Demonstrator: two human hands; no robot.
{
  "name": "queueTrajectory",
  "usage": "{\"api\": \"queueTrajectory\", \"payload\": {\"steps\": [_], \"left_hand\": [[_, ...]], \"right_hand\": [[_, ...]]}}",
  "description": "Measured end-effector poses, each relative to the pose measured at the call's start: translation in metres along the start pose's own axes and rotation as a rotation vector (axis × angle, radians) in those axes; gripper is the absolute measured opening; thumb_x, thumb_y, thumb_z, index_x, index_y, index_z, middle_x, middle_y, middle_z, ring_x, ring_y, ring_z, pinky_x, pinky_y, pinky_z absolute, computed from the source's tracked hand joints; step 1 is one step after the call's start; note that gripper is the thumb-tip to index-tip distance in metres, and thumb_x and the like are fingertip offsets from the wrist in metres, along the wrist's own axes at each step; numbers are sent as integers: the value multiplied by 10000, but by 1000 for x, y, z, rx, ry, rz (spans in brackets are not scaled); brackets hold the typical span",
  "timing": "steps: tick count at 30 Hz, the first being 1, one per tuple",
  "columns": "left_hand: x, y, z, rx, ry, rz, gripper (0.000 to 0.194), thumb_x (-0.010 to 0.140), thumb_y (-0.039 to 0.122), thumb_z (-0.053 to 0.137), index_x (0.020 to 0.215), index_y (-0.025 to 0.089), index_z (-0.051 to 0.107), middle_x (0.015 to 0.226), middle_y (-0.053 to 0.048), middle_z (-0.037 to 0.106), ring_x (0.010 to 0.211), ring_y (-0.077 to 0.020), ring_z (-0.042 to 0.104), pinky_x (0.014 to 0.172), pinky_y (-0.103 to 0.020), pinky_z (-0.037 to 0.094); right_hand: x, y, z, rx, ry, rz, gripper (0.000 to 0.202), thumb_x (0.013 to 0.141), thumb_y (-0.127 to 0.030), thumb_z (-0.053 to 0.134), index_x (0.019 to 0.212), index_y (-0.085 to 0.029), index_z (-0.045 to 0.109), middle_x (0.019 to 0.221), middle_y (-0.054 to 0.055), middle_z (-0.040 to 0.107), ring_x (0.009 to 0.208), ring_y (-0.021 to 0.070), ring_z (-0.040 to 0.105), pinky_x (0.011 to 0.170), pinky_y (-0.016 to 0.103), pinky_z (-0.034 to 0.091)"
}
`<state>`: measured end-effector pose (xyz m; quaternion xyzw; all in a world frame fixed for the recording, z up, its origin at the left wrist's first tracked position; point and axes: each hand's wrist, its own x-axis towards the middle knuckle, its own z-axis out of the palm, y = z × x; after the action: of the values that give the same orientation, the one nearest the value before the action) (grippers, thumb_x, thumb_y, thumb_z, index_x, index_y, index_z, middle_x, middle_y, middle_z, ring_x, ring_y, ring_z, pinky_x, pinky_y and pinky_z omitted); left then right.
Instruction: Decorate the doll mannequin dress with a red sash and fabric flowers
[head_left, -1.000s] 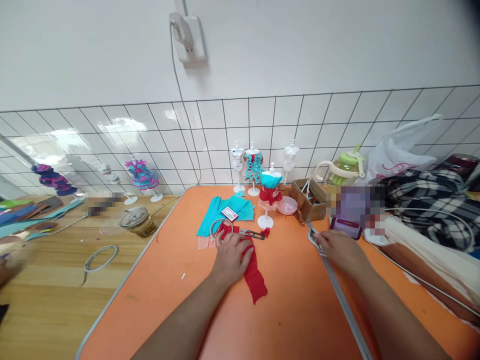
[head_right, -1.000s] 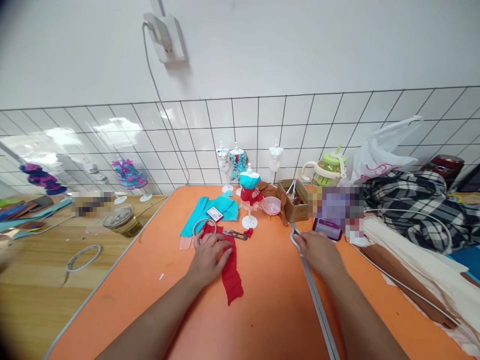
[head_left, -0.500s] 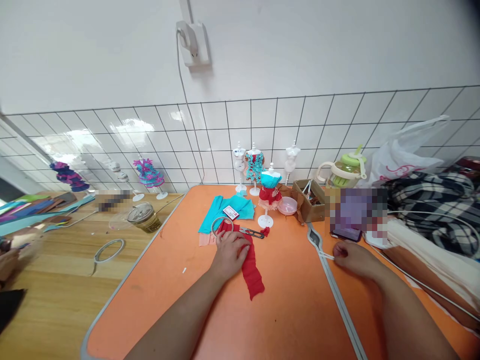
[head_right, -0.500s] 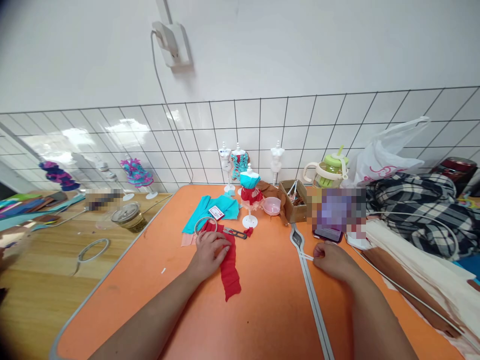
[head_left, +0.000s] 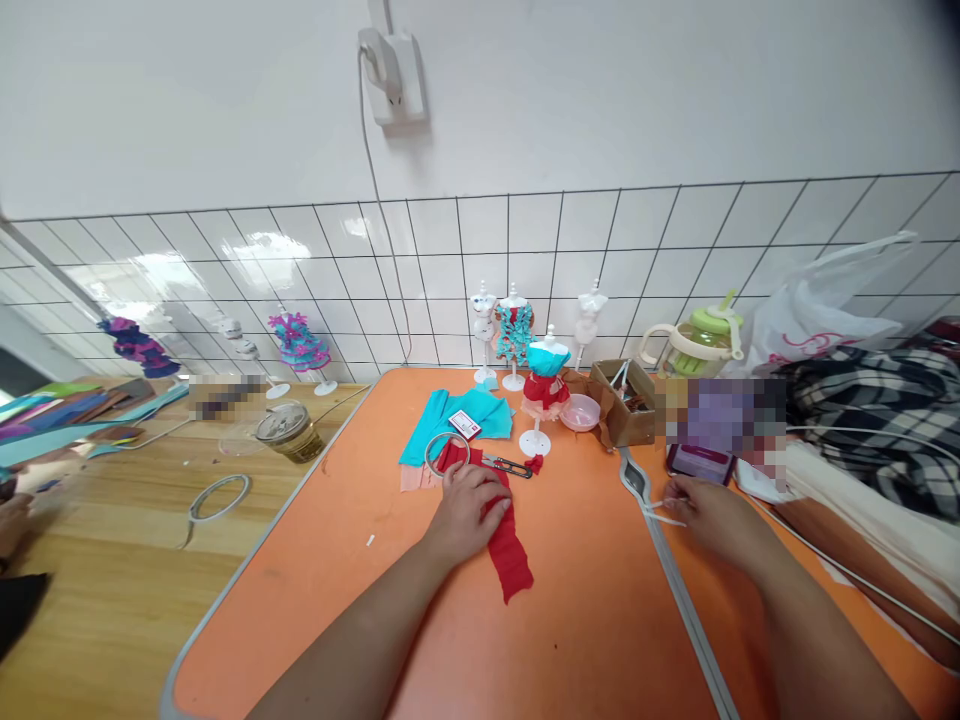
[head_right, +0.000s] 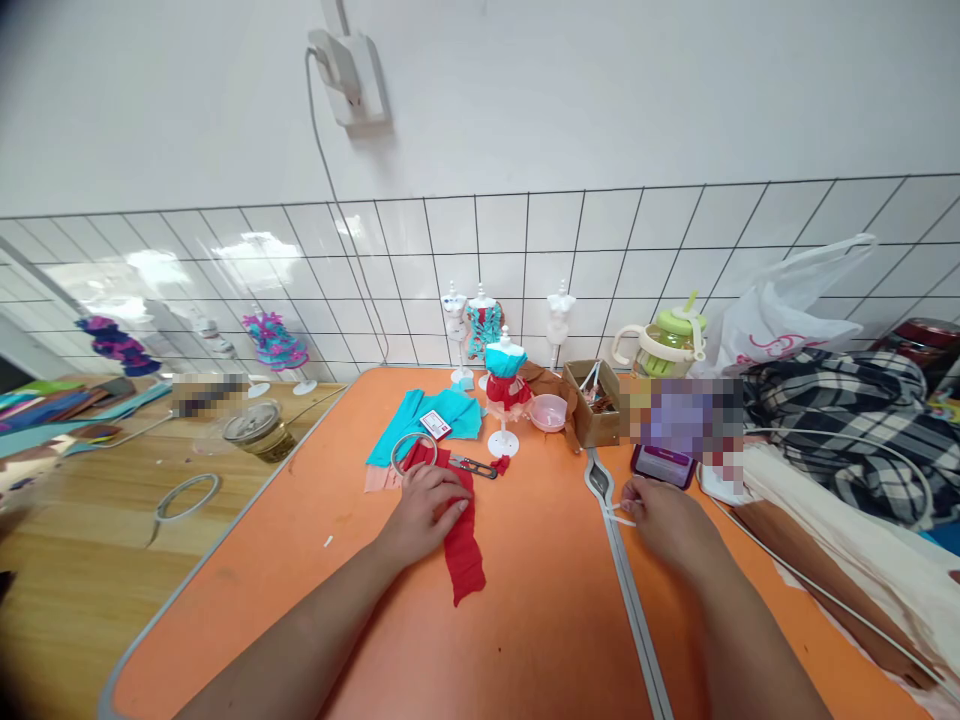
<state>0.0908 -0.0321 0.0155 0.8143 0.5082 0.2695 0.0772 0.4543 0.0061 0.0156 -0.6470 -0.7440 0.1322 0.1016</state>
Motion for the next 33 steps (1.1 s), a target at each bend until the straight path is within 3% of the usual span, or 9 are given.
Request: {"api": "queueTrajectory", "payload": {"steps": [4, 7, 10, 14, 20, 25, 29, 32, 33], "left_hand": [[-2, 21, -2, -69, 18, 67, 236, 869, 302, 497, 1055, 255, 634, 1017, -55, 622, 994, -215, 518, 986, -445, 288], [-4, 40, -3, -52, 71, 58, 403, 847, 350, 524, 1235, 242, 529, 1199, -88, 556, 1121, -255, 445, 1007, -465, 261], [-5, 52, -3, 12, 41, 22, 300, 851, 288, 511, 1139, 269, 593, 1253, -68, 534, 1186, -279, 397, 1033, -525, 165], [-4, 54, -1, 7, -9, 29, 194, 850, 226, 492, 917, 264, 670, 1153, -47, 591, 1162, -278, 422, 1036, -563, 104], [-5, 55, -3, -48, -46, 60, 213, 824, 165, 495, 877, 267, 674, 976, -26, 655, 1044, -249, 495, 1032, -585, 79], [0, 46, 1, -323, -36, -95, 199, 787, 154, 541, 730, 254, 703, 811, -18, 685, 911, -231, 544, 952, -500, 307], [3, 29, 5, -651, 97, -312, 179, 783, 289, 594, 683, 197, 710, 759, -58, 670, 803, -219, 592, 763, -362, 463], [2, 20, 5, -783, 169, -424, 207, 772, 361, 623, 789, 185, 730, 833, -71, 688, 829, -223, 617, 783, -350, 477], [1, 19, 5, -819, 170, -449, 223, 768, 373, 631, 826, 184, 734, 865, -75, 696, 847, -226, 622, 797, -351, 478]], "right_hand": [[-9, -69, 0, -106, 195, -185, 158, 856, -213, 421, 783, -198, 561, 761, 48, 615, 752, 194, 537, 626, 287, 314], [-19, -116, 11, 45, 80, -404, 137, 861, -220, 455, 773, -210, 558, 783, 23, 610, 764, 176, 530, 661, 284, 338], [-25, -138, 26, 127, 63, -457, 121, 873, -200, 451, 795, -208, 543, 789, 14, 602, 751, 174, 513, 655, 289, 344], [-28, -142, 40, 108, 140, -476, 130, 889, -185, 426, 813, -204, 531, 784, 21, 590, 732, 181, 495, 647, 302, 335], [-27, -144, 51, 87, 211, -528, 121, 888, -177, 426, 809, -205, 512, 785, 23, 572, 734, 187, 487, 645, 307, 326], [-35, -153, 65, 67, 349, -642, 213, 881, -106, 340, 807, -192, 521, 751, 43, 559, 702, 190, 466, 648, 325, 330], [-38, -159, 62, 117, 398, -768, 238, 876, -118, 361, 852, -201, 583, 845, 60, 615, 774, 196, 513, 713, 345, 367], [-23, -141, 43, 287, 317, -560, 237, 887, -226, 411, 835, -227, 643, 960, 65, 649, 897, 215, 558, 770, 349, 410], [-15, -128, 36, 364, 234, -445, 229, 877, -286, 442, 810, -231, 654, 882, 52, 665, 849, 211, 576, 751, 342, 429]]}}
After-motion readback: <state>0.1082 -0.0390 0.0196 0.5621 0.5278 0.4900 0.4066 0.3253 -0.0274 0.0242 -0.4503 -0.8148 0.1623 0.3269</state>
